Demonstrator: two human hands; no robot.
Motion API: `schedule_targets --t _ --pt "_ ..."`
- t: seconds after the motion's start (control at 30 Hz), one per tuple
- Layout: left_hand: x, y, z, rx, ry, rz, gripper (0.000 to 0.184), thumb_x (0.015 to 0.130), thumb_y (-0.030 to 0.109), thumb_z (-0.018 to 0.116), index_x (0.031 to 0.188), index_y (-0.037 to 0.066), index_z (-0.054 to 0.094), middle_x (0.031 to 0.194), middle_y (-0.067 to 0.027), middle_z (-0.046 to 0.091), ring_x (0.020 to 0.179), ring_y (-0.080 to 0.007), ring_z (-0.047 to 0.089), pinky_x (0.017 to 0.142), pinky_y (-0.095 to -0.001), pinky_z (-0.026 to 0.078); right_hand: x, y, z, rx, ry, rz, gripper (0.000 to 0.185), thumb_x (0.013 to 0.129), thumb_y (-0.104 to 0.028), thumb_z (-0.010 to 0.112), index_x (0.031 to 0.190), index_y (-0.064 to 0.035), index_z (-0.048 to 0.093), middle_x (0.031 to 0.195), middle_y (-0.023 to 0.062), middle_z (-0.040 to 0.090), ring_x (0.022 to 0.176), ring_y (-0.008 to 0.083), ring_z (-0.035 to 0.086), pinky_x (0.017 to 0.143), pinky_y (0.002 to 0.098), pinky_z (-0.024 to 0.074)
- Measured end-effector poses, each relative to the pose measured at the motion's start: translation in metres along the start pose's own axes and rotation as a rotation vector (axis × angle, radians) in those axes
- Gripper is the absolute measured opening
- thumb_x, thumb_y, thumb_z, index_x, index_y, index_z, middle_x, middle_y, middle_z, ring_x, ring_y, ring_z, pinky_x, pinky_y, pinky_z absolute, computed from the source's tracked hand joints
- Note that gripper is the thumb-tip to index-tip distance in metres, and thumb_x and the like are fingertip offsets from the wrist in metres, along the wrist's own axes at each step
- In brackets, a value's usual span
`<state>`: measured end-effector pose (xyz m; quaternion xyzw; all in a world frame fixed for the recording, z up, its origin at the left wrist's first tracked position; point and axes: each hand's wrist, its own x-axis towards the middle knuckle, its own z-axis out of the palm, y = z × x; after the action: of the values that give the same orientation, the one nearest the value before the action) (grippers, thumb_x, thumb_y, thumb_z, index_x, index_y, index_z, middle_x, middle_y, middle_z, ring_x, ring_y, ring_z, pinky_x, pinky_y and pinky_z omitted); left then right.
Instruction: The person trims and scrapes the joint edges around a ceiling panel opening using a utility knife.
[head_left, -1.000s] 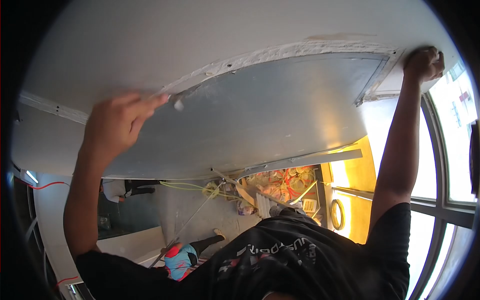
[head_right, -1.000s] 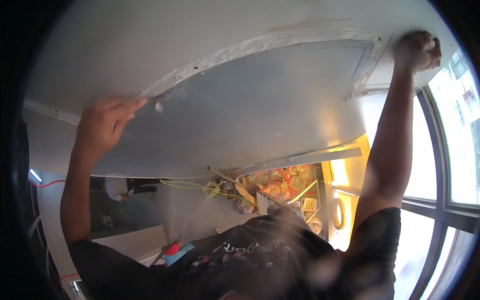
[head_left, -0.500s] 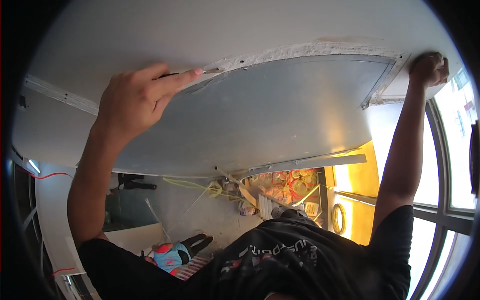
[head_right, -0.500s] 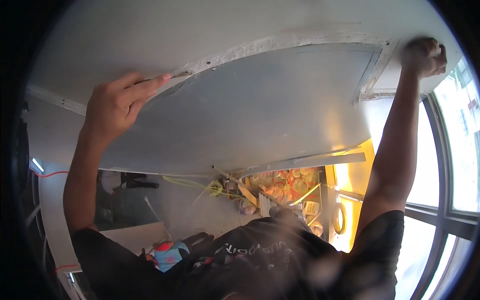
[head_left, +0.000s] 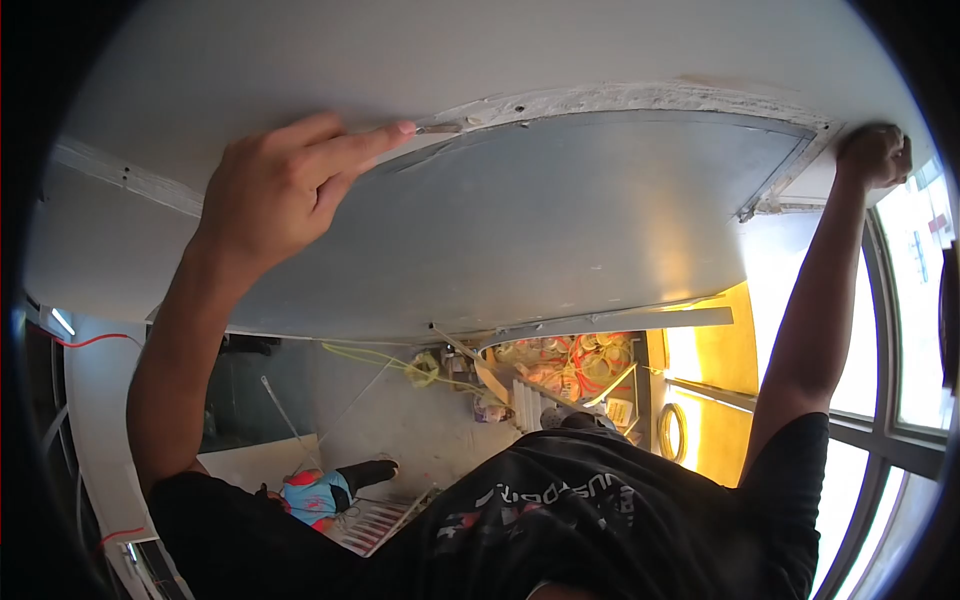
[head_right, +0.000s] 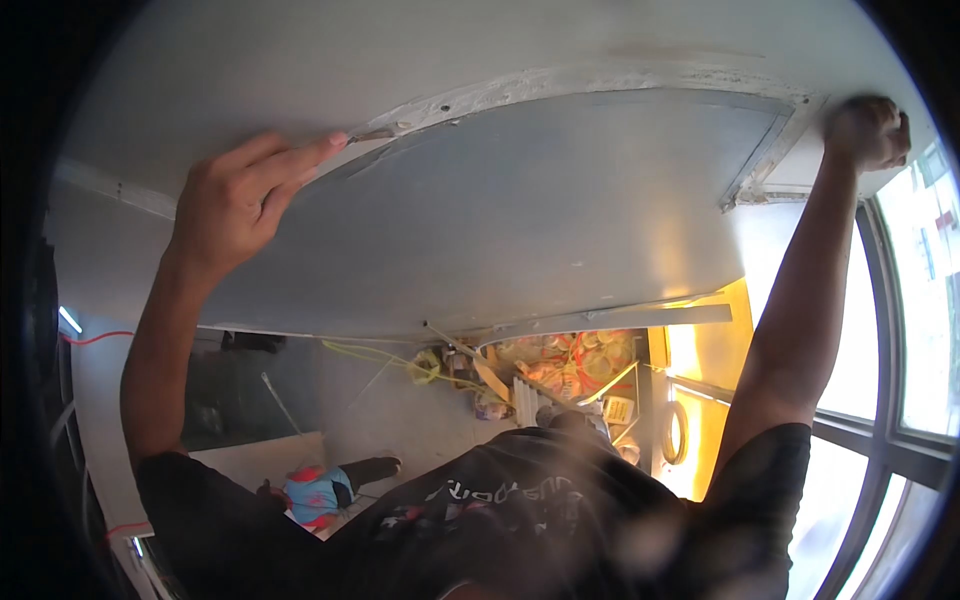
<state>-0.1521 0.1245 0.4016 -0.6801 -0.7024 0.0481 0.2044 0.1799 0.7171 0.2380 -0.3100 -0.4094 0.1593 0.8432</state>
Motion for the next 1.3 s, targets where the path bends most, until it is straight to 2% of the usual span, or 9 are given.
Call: schedule_targets --t 0.07,0.17,0.3,0.4,0.47,0.57,0.7,0.93,1.3 --pt "-0.003 -0.002 0.002 -0.053 -0.009 -0.006 0.052 0.085 0.001 0.074 0.130 0.026 0.072 0.081 -0.0060 0.065 0.064 -0.0225 0.061 0.058 -0.0350 0.049 0.001 -0.004 -0.001 0.248 -0.041 0.166 0.041 0.091 -0.017 0.068 0.130 -0.0077 0.058 0.125 0.0156 0.048 0.099 0.0289 0.065 0.079 0.0426 0.0636" --pt "-0.011 -0.006 0.001 -0.025 0.009 0.010 0.051 0.086 0.000 0.074 0.131 0.023 0.072 0.081 -0.0079 0.065 0.065 -0.0235 0.062 0.058 -0.0343 0.049 0.033 0.056 -0.005 0.229 -0.056 0.140 0.041 0.091 -0.014 0.067 0.130 -0.0104 0.057 0.122 0.0135 0.051 0.092 0.0258 0.067 0.072 0.0417 0.0645" --pt "-0.037 -0.010 -0.005 -0.006 -0.088 -0.058 0.050 0.086 0.000 0.073 0.131 0.022 0.072 0.081 -0.0087 0.065 0.064 -0.0234 0.062 0.058 -0.0332 0.049 -0.012 -0.022 0.001 0.038 0.026 0.042 0.041 0.091 -0.014 0.067 0.130 -0.0109 0.056 0.122 0.0134 0.052 0.090 0.0238 0.067 0.067 0.0408 0.0640" --pt "-0.038 -0.003 -0.009 -0.084 -0.014 -0.086 0.050 0.086 0.000 0.074 0.131 0.022 0.072 0.081 -0.0077 0.065 0.063 -0.0227 0.062 0.057 -0.0325 0.049 -0.007 -0.010 0.001 0.018 0.029 -0.040 0.037 0.091 -0.014 0.067 0.126 -0.0100 0.059 0.121 0.0130 0.051 0.091 0.0235 0.066 0.070 0.0378 0.0632" --pt "-0.016 0.006 -0.014 -0.054 0.028 -0.014 0.053 0.086 0.000 0.074 0.132 0.025 0.072 0.079 -0.0060 0.065 0.061 -0.0215 0.060 0.056 -0.0327 0.048 -0.006 -0.020 0.004 0.102 0.019 0.078 0.033 0.097 -0.025 0.063 0.124 -0.0057 0.061 0.124 0.0150 0.049 0.107 0.0257 0.058 0.088 0.0428 0.0563" --pt "0.000 0.005 -0.009 -0.019 0.017 0.039 0.055 0.085 -0.001 0.074 0.131 0.029 0.072 0.079 -0.0039 0.065 0.060 -0.0200 0.059 0.055 -0.0340 0.048 -0.008 -0.011 0.003 -0.157 0.083 -0.046 0.029 0.093 -0.021 0.068 0.117 -0.0070 0.066 0.124 0.0135 0.047 0.100 0.0264 0.062 0.075 0.0389 0.0605" --pt "0.002 -0.001 -0.005 0.062 0.006 0.031 0.057 0.084 -0.002 0.074 0.130 0.031 0.072 0.079 -0.0020 0.064 0.059 -0.0191 0.058 0.054 -0.0347 0.048 0.001 0.004 0.003 -0.094 0.060 -0.058 0.031 0.095 -0.026 0.066 0.118 -0.0054 0.066 0.126 0.0154 0.046 0.102 0.0276 0.060 0.075 0.0421 0.0602" --pt "-0.015 -0.009 0.000 0.043 0.014 0.034 0.063 0.081 -0.003 0.073 0.133 0.032 0.070 0.079 -0.0009 0.063 0.059 -0.0184 0.058 0.055 -0.0346 0.050 -0.022 -0.047 0.005 -0.060 0.054 0.051 0.045 0.097 -0.034 0.061 0.125 0.0009 0.062 0.129 0.0215 0.045 0.118 0.0327 0.053 0.098 0.0453 0.0502" --pt "-0.042 -0.015 -0.004 -0.028 -0.023 -0.039 0.058 0.084 -0.002 0.075 0.133 0.027 0.070 0.079 -0.0037 0.066 0.063 -0.0186 0.064 0.056 -0.0342 0.050 -0.022 -0.049 0.004 -0.102 0.060 0.040 0.040 0.098 -0.032 0.060 0.122 -0.0009 0.063 0.129 0.0225 0.045 0.115 0.0320 0.053 0.097 0.0473 0.0500"
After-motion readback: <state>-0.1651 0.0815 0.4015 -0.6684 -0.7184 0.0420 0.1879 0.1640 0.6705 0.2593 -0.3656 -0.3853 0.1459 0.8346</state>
